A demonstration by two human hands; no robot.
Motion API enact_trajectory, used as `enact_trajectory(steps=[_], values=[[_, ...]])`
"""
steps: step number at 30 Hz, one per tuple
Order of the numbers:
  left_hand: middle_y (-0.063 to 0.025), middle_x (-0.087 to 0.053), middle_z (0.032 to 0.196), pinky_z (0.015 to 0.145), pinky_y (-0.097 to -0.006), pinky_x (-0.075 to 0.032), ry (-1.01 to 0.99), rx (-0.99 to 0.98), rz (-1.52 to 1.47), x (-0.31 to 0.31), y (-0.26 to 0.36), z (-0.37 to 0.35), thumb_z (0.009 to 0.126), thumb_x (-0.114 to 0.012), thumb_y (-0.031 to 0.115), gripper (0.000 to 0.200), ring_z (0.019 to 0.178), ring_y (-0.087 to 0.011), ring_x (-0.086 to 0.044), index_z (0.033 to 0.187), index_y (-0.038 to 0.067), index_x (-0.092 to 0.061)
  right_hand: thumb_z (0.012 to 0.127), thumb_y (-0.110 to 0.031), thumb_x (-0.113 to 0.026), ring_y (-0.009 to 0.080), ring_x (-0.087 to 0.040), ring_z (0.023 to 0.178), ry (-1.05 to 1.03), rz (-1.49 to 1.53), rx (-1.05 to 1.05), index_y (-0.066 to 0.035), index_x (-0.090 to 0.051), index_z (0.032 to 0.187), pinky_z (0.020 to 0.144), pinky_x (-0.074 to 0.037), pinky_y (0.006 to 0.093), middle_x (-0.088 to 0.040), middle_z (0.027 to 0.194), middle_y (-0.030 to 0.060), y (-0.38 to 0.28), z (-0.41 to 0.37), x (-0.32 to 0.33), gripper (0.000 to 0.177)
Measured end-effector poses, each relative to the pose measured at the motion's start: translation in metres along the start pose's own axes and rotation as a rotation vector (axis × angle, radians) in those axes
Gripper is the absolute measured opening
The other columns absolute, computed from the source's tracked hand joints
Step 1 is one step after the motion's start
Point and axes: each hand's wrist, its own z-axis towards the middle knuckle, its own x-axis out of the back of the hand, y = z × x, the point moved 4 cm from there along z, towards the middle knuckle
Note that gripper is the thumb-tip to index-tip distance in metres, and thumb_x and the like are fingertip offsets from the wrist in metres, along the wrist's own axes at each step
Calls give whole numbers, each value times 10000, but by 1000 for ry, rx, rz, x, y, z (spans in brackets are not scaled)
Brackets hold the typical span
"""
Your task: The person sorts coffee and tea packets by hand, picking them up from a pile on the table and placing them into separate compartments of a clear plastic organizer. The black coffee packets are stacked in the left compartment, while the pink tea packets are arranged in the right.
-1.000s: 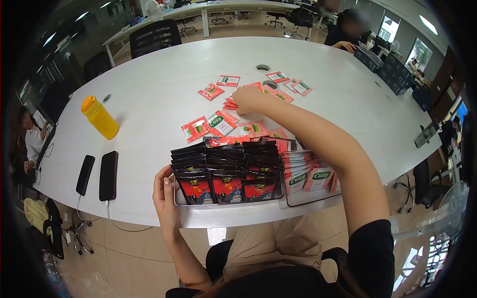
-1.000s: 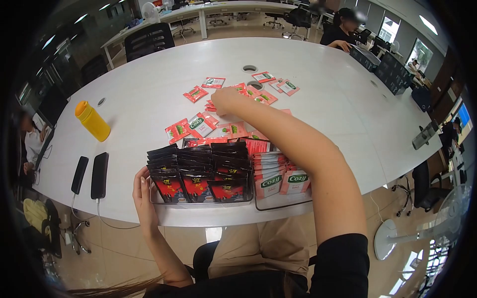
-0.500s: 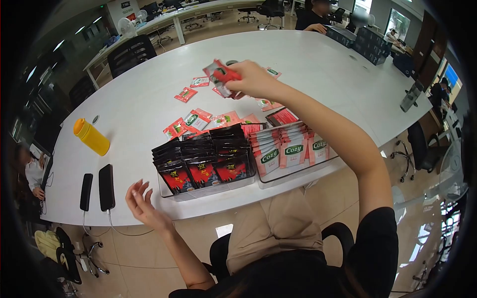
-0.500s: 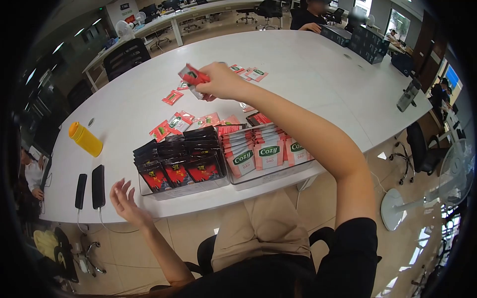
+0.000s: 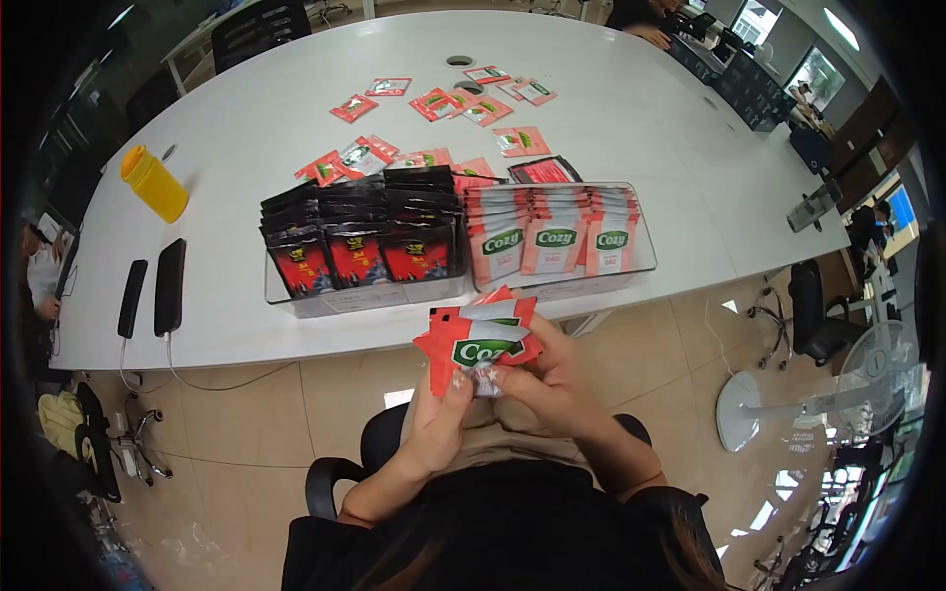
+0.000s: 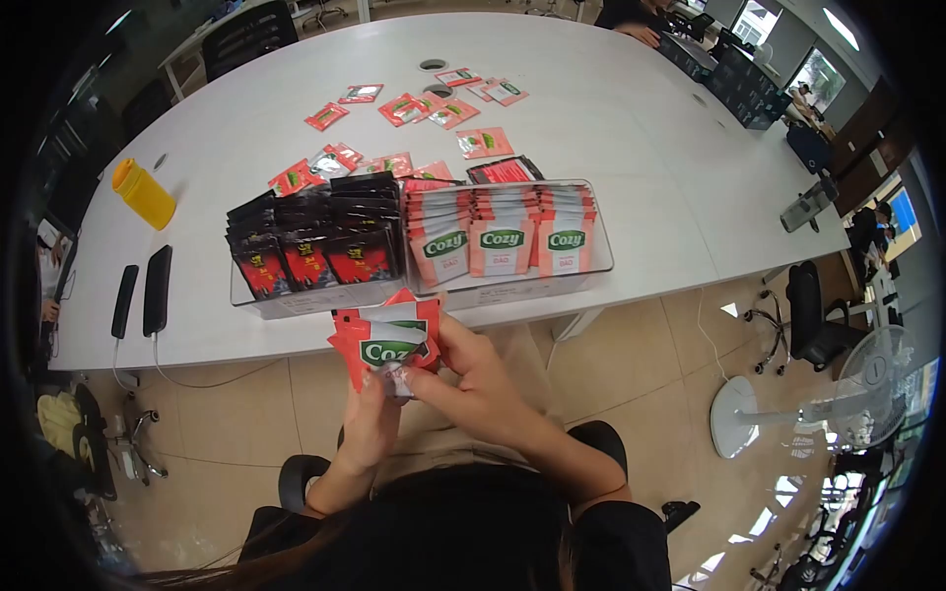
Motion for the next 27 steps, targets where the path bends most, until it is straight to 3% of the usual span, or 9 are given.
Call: enact_trajectory(steps=[2,4,7,11,12,18,21,24,27], values=[[-105,-484,1259,877,-298,-475,65,121,-177,-14,-7,-1,996,-418,293,468,1120,-167,-520,1351,-2,-342,820,-26,-611,157,-553,925,81,-392,228,26,-485,1230,794,-444,299,-563,1090,81,5,-3,4,432],[-108,-496,1241,863,-318,-500,47,140,-27,-9,-22,-6,1005,-390,287,442,1082,-170,-550,1342,5,-346,753,-56,-688,179,-523,854,144,-771,439,9,-499,1190,744,-424,298,-531,1025,79,-6,-5,8,481],[-128,-504,1234,861,-367,-522,35,94,-55,-22,-19,-7,1012,-345,318,454,1046,-208,-587,1338,2,-337,713,-59,-743,122,-505,908,191,-534,240,-17,-494,1205,818,-394,276,-541,1081,49,-2,-6,22,553],[-172,-494,1257,866,-412,-537,-41,49,-335,-26,-17,-9,1017,-281,358,484,1040,-286,-609,1330,-9,-322,692,-11,-762,90,-532,837,250,-531,284,-20,-600,1081,773,-418,235,-607,949,28,-11,-6,36,421],[-190,-488,1268,848,-424,-556,-54,36,-308,-28,-14,-7,1018,-239,367,491,1054,-311,-604,1316,-13,-328,693,-7,-761,88,-539,834,268,-543,289,-17,-607,1070,766,-424,236,-614,938,28,-12,-7,38,408],[-172,-516,1246,770,-405,-597,59,55,-33,-20,-11,3,1021,-309,260,382,1065,-300,-602,1286,-12,-347,715,25,-748,85,-572,822,314,-517,323,12,-611,1017,718,-453,227,-640,912,39,-2,-6,47,332],[-177,-538,1220,751,-378,-604,140,-23,-40,-5,-16,4,1016,-336,208,346,1047,-324,-613,1280,-17,-346,754,53,-716,89,-587,825,360,-398,201,24,-582,999,700,-453,207,-637,931,58,-2,-4,48,281],[-196,-560,1185,740,-372,-607,171,-94,-4,2,-2,10,1019,-324,214,350,1002,-362,-631,1274,-24,-343,775,33,-714,65,-565,749,535,-375,480,-8,-627,946,639,-456,193,-627,893,23,-18,9,62,197],[-210,-570,1163,729,-370,-610,215,-99,-16,15,3,11,1019,-320,221,355,958,-392,-642,1271,-28,-340,788,56,-687,74,-589,804,558,-263,527,-3,-612,968,656,-469,205,-632,918,35,-30,32,79,204]])
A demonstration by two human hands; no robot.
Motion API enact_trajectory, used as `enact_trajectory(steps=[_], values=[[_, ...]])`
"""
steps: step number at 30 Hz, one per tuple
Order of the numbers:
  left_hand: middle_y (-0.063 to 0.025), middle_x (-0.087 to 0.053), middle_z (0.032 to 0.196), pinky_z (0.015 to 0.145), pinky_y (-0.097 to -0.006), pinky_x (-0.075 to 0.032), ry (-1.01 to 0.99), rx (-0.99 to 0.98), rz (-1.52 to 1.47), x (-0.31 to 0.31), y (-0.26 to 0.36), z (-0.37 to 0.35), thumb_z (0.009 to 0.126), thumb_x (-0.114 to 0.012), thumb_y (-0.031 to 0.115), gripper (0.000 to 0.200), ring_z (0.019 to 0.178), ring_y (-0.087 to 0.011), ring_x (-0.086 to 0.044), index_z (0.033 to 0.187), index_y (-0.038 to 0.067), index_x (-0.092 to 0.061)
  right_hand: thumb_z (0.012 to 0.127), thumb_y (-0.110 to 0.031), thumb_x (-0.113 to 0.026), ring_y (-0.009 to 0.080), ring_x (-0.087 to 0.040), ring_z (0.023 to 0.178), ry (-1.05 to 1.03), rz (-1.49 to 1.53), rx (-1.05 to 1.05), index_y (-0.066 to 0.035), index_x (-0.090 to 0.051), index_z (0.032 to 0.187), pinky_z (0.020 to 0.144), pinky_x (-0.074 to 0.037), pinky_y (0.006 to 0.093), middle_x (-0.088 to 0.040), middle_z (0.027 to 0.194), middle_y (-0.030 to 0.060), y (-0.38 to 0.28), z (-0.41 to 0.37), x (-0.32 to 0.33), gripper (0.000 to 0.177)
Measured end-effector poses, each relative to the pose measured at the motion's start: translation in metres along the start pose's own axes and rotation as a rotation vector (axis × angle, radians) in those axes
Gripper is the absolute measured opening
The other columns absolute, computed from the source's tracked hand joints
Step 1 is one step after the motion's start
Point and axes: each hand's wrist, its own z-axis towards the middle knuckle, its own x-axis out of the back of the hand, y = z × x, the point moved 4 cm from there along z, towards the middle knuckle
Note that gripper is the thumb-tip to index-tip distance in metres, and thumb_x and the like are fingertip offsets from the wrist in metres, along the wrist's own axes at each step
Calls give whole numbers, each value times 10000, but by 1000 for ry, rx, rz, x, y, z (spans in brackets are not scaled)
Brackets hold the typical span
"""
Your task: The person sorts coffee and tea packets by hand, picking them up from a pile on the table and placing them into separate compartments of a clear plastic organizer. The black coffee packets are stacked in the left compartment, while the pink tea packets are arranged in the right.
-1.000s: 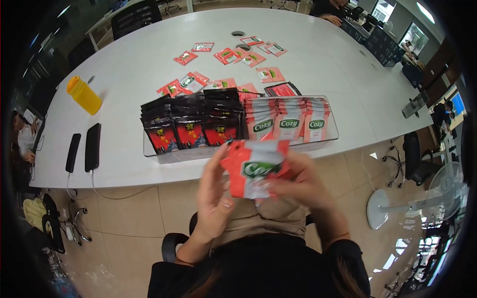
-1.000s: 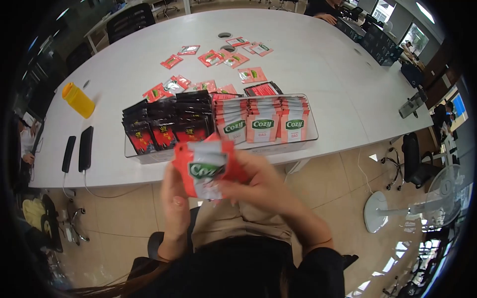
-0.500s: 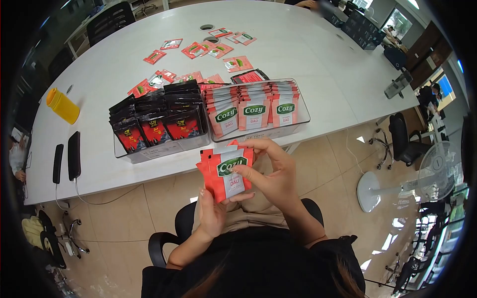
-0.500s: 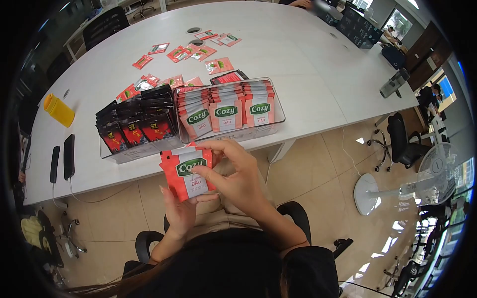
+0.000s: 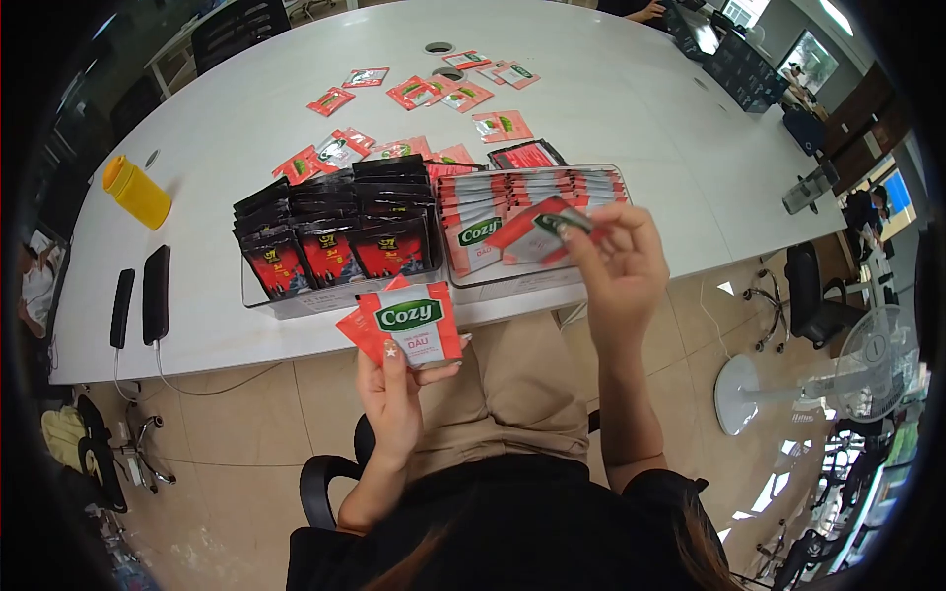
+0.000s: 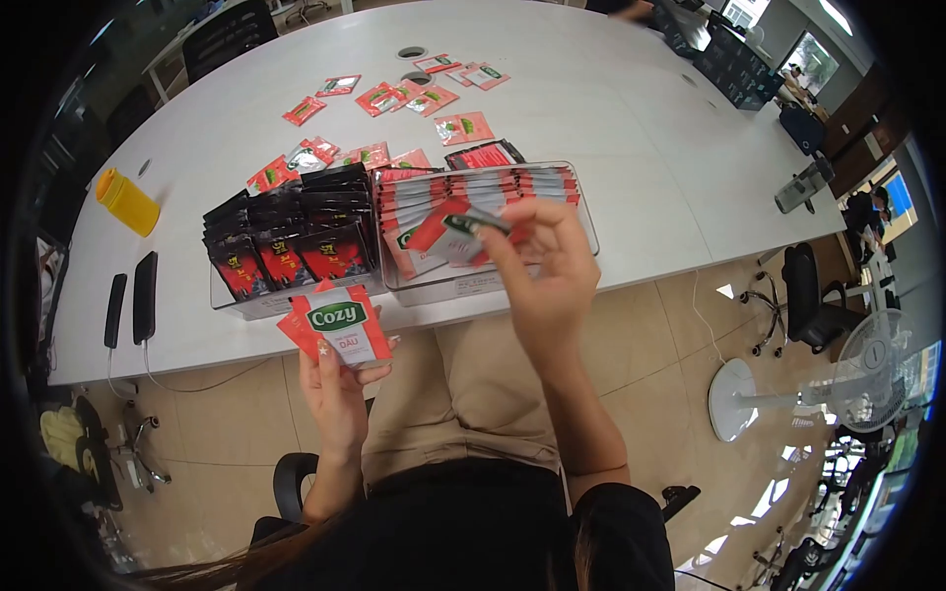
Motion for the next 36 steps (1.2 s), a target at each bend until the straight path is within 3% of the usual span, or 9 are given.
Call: enact_trajectory(steps=[7,10,14,15,18,21,24,30,36], values=[[-213,-570,1153,720,-396,-610,79,-29,5,17,-2,-2,1016,-325,202,342,944,-385,-647,1269,-28,-338,752,-19,-711,110,-592,833,-547,-530,35,-36,-615,987,695,-450,240,-648,1002,33,10,13,-33,254],[-212,-568,1153,728,-405,-607,63,1,10,18,-3,-2,1015,-327,193,333,940,-384,-648,1261,-30,-342,734,-19,-721,121,-583,799,-542,-693,328,-30,-614,995,642,-424,238,-656,987,40,4,13,-40,283],[-197,-574,1139,733,-400,-605,64,-21,11,25,-10,-1,1011,-347,185,310,956,-335,-647,1235,-29,-366,754,-35,-704,161,-571,734,-396,-619,229,-38,-649,894,636,-415,269,-655,878,44,-10,23,-20,150],[-195,-575,1136,733,-399,-605,64,-25,8,25,-11,0,1011,-348,184,308,959,-326,-646,1231,-30,-370,798,-146,-692,217,-570,735,-521,-736,148,-45,-682,838,649,-449,363,-643,786,47,-9,24,-17,109],[-194,-575,1132,714,-400,-608,58,-27,18,23,-13,3,1008,-358,194,314,953,-322,-647,1230,-26,-377,847,-155,-641,228,-595,746,-918,-674,101,-18,-660,893,668,-438,330,-660,828,62,8,12,-21,145],[-196,-575,1128,693,-401,-612,37,-28,38,23,-18,5,1005,-368,200,323,938,-331,-651,1236,-25,-378,872,-250,-617,262,-605,817,-1081,-771,-30,-16,-663,943,702,-450,355,-666,878,89,11,6,-36,249],[-180,-587,1113,723,-381,-608,36,-28,20,18,-14,6,1003,-366,153,298,947,-289,-649,1217,-53,-392,879,-288,-606,272,-603,863,-989,-713,137,-31,-659,1010,721,-457,357,-668,925,98,18,7,-42,294],[-171,-590,1108,726,-358,-607,42,-2,45,16,-15,5,990,-383,95,275,941,-265,-653,1215,-61,-399,873,-276,-614,275,-607,874,-998,-696,105,-29,-641,1056,762,-452,360,-671,949,101,20,10,-41,309],[-166,-589,1112,738,-350,-603,11,5,47,12,-16,8,977,-418,70,282,946,-252,-649,1224,-63,-397,780,-148,-713,222,-616,806,-803,-445,174,-34,-654,958,746,-460,336,-664,851,65,-8,10,-43,220]])
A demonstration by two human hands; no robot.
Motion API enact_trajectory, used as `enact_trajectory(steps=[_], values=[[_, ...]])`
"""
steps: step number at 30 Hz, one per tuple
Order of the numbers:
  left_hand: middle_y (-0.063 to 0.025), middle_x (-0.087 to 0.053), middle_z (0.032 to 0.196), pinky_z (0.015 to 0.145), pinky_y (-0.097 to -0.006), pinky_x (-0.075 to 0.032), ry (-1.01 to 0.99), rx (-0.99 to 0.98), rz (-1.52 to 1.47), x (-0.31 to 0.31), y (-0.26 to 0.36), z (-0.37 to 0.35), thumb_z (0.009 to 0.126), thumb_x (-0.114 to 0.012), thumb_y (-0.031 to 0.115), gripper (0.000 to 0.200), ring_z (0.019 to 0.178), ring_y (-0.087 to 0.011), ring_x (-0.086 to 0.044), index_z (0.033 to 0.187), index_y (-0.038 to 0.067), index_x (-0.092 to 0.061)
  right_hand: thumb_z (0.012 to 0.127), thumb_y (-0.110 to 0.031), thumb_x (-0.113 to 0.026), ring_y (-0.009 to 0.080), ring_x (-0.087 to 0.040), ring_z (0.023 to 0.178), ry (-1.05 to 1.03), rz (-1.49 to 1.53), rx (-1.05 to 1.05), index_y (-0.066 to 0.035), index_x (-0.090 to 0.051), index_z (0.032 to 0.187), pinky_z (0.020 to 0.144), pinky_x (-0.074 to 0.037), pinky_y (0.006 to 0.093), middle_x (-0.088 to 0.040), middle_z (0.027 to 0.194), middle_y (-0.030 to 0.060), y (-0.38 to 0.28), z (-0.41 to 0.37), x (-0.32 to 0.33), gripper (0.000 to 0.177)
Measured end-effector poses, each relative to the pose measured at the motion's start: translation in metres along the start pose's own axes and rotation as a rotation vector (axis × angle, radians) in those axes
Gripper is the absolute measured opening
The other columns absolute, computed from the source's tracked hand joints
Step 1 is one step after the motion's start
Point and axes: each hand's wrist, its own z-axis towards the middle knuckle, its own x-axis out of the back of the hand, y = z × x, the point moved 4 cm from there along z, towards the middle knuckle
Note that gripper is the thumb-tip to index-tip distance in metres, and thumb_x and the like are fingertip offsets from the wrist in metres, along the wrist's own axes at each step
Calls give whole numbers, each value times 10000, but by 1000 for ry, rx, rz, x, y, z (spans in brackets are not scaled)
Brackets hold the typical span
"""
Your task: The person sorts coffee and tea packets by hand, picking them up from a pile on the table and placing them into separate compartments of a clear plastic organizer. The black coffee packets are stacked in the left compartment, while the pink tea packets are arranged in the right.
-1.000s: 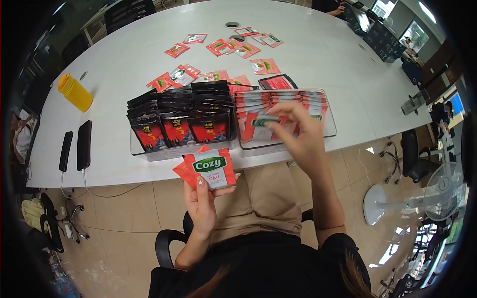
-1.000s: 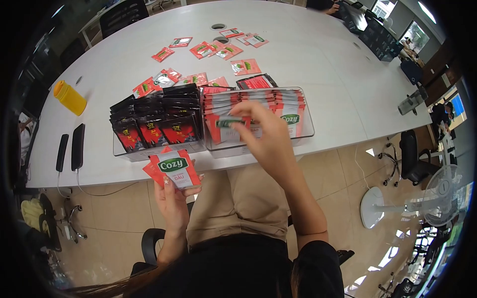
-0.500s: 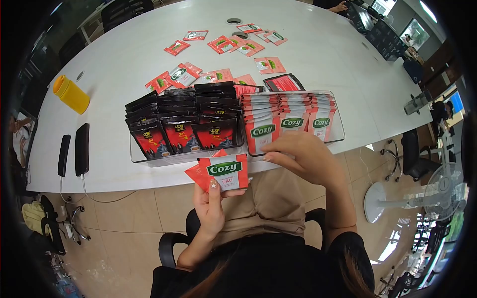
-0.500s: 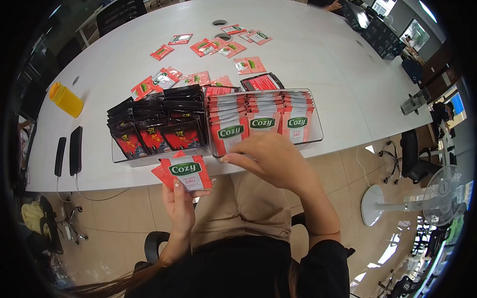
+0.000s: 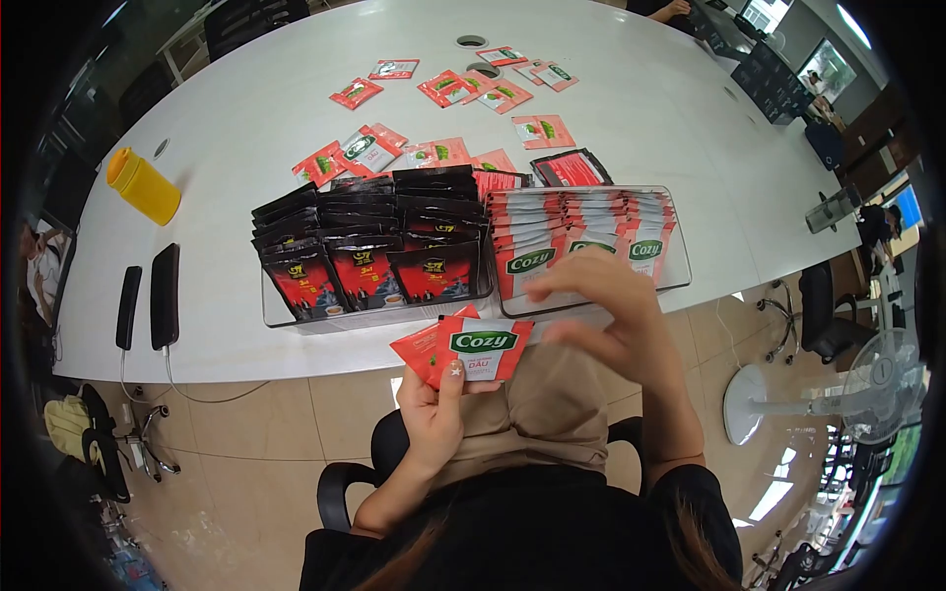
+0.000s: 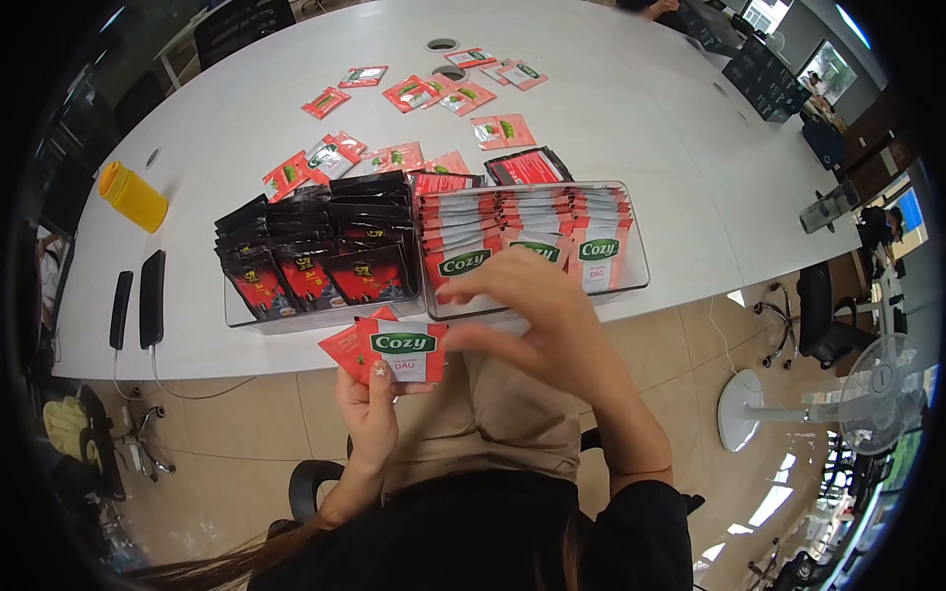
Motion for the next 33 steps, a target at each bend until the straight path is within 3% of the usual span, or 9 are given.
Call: enact_trajectory(steps=[3,6,9,12,17,18,23,26,33], values=[[-168,-579,1131,752,-350,-600,-28,-7,-7,-4,-1,-1,970,-429,55,276,976,-250,-636,1218,-63,-405,715,-61,-756,198,-612,799,12,-57,88,-38,-655,872,734,-462,315,-656,830,49,-10,-4,-8,189],[-172,-566,1155,767,-351,-596,-27,-24,-54,-5,-4,-4,963,-437,37,273,1005,-252,-623,1216,-61,-409,688,21,-754,164,-611,808,3,19,-33,-23,-644,827,737,-461,284,-653,823,50,-6,-13,-9,182],[-166,-560,1155,776,-347,-593,9,-16,-122,-8,-6,-4,953,-448,12,275,1010,-246,-616,1217,-59,-419,717,52,-719,138,-602,812,263,163,-252,-1,-634,820,750,-455,256,-648,810,50,3,-23,9,143],[-154,-565,1130,744,-309,-583,-12,7,-53,-9,-3,-1,930,-487,-16,265,979,-221,-619,1191,-62,-473,793,-28,-697,146,-620,718,578,113,-196,-14,-640,896,670,-464,254,-651,837,67,19,-33,36,118],[-138,-593,1050,607,-196,-502,-156,-180,315,-5,-2,2,852,-621,-45,236,866,-126,-618,1087,-61,-602,792,-33,-686,165,-604,778,337,-191,-291,-20,-643,924,679,-467,266,-662,878,68,35,-37,56,139],[-135,-601,1034,610,-194,-491,-152,-81,286,-8,0,2,841,-629,-51,235,854,-114,-614,1075,-54,-612,790,-36,-686,169,-600,789,252,-244,-285,-23,-642,926,680,-467,269,-662,883,67,36,-36,55,143],[-131,-639,983,709,-234,-486,-34,225,264,-13,1,-5,778,-663,-63,235,843,-124,-620,1010,-26,-650,769,-1,-671,190,-578,799,407,-369,-153,4,-644,912,734,-444,282,-652,845,81,26,-27,51,146],[-154,-636,1029,777,-272,-481,-204,-289,355,-20,13,9,726,-690,-35,229,878,-183,-629,952,-30,-659,799,-51,-660,202,-570,744,362,-347,-262,5,-649,864,701,-439,284,-648,786,78,33,-34,59,87],[-183,-621,1057,830,-300,-472,-250,-221,308,-20,13,10,711,-608,-5,235,963,-238,-612,936,-45,-659,884,-259,-594,252,-551,646,16,-280,-354,-20,-683,805,583,-422,344,-601,675,103,51,-46,47,268]])
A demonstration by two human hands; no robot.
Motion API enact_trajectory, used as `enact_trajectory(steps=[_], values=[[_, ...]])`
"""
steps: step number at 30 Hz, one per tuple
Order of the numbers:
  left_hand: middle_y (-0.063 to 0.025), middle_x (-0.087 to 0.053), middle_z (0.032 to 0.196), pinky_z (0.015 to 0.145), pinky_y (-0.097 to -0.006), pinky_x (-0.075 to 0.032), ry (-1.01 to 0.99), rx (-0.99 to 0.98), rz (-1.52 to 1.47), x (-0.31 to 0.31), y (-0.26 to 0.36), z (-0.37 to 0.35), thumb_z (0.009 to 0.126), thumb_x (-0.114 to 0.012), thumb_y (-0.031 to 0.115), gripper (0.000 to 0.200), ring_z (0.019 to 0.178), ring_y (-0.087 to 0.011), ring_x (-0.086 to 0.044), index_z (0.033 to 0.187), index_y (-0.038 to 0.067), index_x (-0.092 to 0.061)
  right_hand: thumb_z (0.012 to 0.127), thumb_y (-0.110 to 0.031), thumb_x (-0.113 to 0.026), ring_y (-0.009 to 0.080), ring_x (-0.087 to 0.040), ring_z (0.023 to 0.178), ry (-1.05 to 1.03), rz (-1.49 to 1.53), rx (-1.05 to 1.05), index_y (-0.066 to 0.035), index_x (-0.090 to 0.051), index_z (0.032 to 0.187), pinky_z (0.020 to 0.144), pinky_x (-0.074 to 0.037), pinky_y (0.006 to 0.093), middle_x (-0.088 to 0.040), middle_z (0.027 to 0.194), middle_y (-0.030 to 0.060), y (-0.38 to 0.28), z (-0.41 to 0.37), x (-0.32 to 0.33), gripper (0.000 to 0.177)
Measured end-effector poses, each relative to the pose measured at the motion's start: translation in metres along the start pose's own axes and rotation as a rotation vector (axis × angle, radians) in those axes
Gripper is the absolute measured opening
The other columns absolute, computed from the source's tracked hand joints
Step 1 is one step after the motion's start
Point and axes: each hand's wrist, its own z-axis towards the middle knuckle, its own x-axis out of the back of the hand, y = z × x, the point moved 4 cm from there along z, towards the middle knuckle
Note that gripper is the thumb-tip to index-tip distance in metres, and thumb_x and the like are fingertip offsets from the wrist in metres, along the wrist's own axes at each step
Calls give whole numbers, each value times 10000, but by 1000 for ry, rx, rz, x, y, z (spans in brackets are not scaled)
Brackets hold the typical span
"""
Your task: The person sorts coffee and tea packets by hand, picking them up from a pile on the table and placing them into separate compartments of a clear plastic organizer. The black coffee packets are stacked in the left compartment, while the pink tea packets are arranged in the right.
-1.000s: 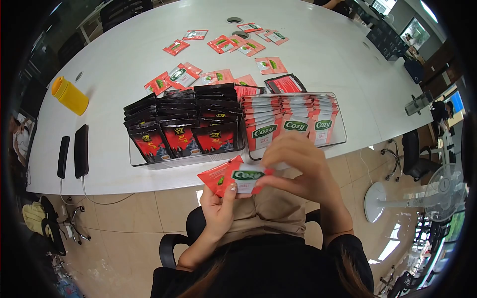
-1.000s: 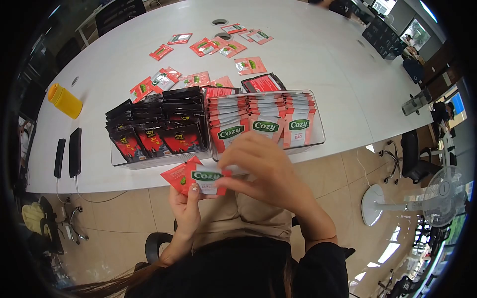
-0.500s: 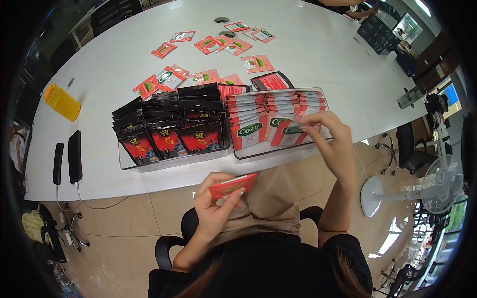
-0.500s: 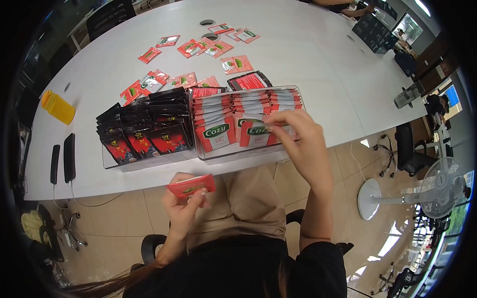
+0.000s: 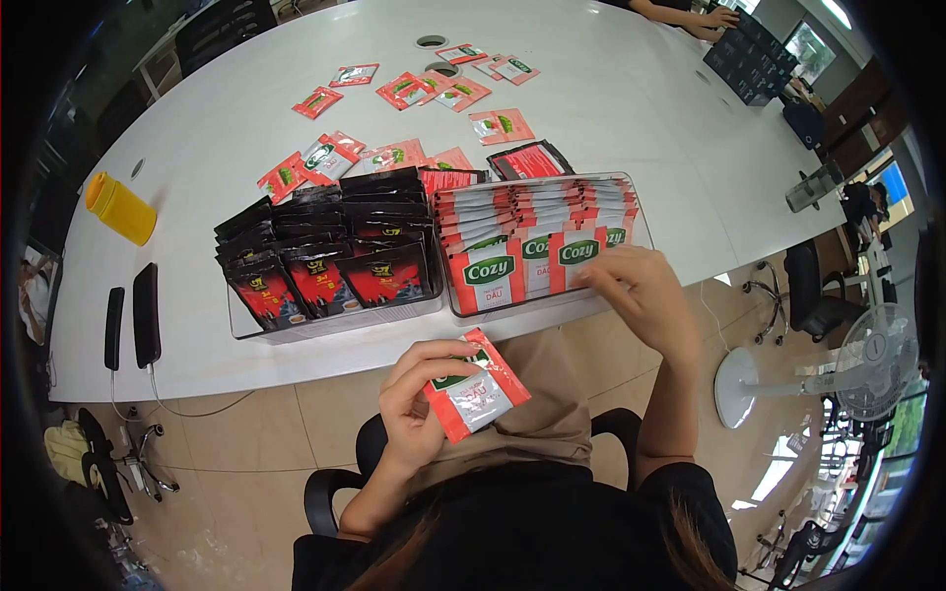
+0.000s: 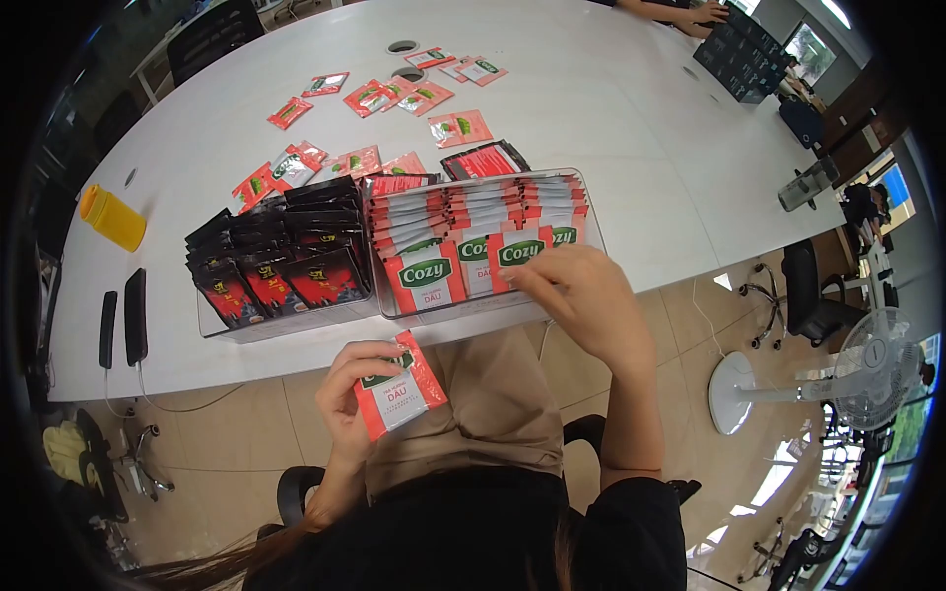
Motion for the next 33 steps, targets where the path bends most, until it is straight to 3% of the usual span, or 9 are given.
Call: enact_trajectory(steps=[3,6,9,12,15,18,24,30,33], values=[[-198,-616,1061,852,-310,-465,-31,-4,-32,-2,3,1,731,-538,23,270,973,-250,-608,959,-62,-655,896,-302,-581,274,-555,633,-66,-16,110,-20,-679,778,577,-417,363,-594,653,113,-6,6,-8,322],[-211,-612,1066,869,-322,-460,-66,-18,-52,-2,3,0,731,-489,43,315,980,-263,-606,974,-78,-649,910,-355,-555,277,-555,619,-260,-59,-10,-16,-674,756,586,-414,376,-582,625,114,-5,11,-14,391],[-217,-611,1067,879,-331,-458,-62,1,-39,-1,2,-3,722,-469,45,335,985,-272,-604,975,-84,-647,915,-256,-547,292,-579,685,-411,-42,48,-4,-657,844,629,-440,362,-627,755,116,-16,19,-16,284],[-218,-612,1062,877,-332,-460,-41,13,-39,1,1,-4,721,-470,43,330,984,-273,-604,968,-83,-648,917,-282,-545,288,-591,703,-449,-58,50,-9,-655,863,642,-447,359,-631,781,109,-19,24,-20,299],[-218,-614,1056,876,-331,-460,-30,15,-38,3,0,-5,723,-467,42,325,980,-273,-606,963,-81,-649,914,-393,-543,263,-579,643,-290,78,110,-19,-655,785,623,-438,362,-617,708,104,-20,24,-24,411],[-216,-616,1051,874,-331,-461,-32,9,-20,5,-1,-5,722,-461,41,326,974,-272,-607,959,-80,-650,919,-279,-556,236,-635,777,-403,77,38,-16,-631,917,712,-478,313,-649,823,94,-23,27,-22,274],[-214,-617,1048,880,-336,-459,-30,19,-36,7,-4,-5,718,-456,37,331,973,-269,-604,960,-82,-648,892,-200,-602,195,-626,777,-359,253,39,-45,-596,1093,714,-477,294,-630,810,69,-25,31,-24,254],[-216,-616,1051,889,-341,-457,-31,27,-63,9,-6,-7,717,-452,23,331,982,-271,-602,964,-84,-644,846,-233,-648,200,-605,733,-321,21,86,-107,-556,1211,682,-466,294,-623,840,65,-44,33,-20,397],[-217,-615,1050,891,-343,-456,-31,26,-61,11,-6,-7,718,-447,21,331,979,-273,-603,962,-84,-644,830,-295,-659,229,-605,738,-211,-123,225,-128,-557,1216,664,-469,314,-630,866,71,-46,32,-27,433]])
